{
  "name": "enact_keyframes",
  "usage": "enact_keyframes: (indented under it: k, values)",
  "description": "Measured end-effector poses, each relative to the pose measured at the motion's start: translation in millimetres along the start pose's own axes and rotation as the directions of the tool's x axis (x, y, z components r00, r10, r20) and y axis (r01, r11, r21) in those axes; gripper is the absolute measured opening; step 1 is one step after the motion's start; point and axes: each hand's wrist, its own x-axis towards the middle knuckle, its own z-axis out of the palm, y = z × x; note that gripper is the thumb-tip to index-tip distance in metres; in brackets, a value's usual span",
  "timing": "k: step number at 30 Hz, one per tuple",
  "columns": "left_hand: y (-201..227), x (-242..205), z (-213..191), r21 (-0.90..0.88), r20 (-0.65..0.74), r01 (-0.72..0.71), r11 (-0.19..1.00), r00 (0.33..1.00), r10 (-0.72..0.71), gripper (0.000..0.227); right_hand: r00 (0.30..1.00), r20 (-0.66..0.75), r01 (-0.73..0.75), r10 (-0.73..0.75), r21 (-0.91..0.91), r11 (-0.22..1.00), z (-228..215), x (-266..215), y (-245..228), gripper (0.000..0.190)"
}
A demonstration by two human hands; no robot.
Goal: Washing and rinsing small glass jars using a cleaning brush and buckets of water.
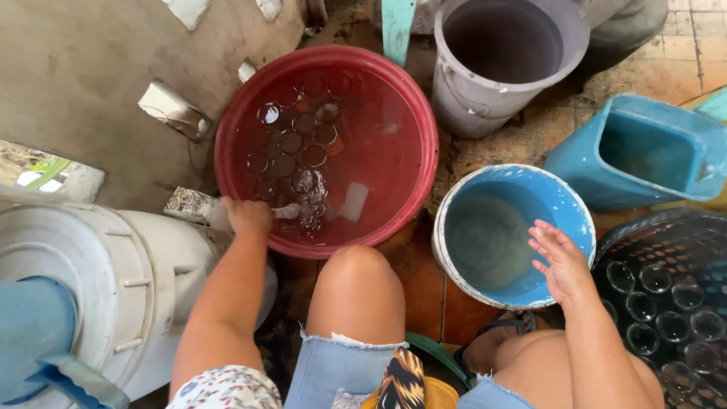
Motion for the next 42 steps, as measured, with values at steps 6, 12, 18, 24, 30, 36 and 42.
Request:
enact_keyframes:
  k: [6, 12, 18, 24, 30, 36, 42]
  values:
    - [-19, 13, 10, -0.084, 0.114, -0.042, 0.996, 0.992, 0.051, 0.040, 0.995, -0.069, -0.074, 0.067, -0.101, 0.992, 10, -7, -16, 0.046]
    - [7, 18, 1, -0.080, 0.082, -0.163, 0.983, 0.982, 0.169, 0.047, 0.994, -0.074, -0.085, 0.077, -0.116, 0.990, 13, -10, -20, 0.047]
    - [15, 6, -45, -0.379, 0.429, -0.007, 0.925, 0.885, 0.183, 0.043, 0.992, -0.087, -0.099, 0.089, -0.116, 0.988, 14, -13, -22, 0.048]
    - [35, 19, -36, -0.213, 0.322, -0.242, 0.947, 0.897, 0.301, 0.040, 0.992, -0.081, -0.104, 0.096, -0.101, 0.989, 16, -14, -24, 0.046]
    - [31, 22, -16, 0.118, 0.024, -0.311, 0.943, 0.950, 0.310, 0.026, 0.994, -0.070, -0.091, 0.085, -0.090, 0.992, 14, -13, -23, 0.046]
    - [49, -4, -28, 0.250, -0.024, -0.307, 0.918, 0.946, 0.323, 0.041, 0.994, -0.064, -0.097, 0.092, -0.091, 0.991, 15, -15, -25, 0.046]
    - [54, 10, 28, -0.169, -0.033, -0.178, 0.969, 0.984, 0.175, 0.037, 0.999, -0.026, -0.045, 0.044, -0.045, 0.998, 8, -9, -9, 0.049]
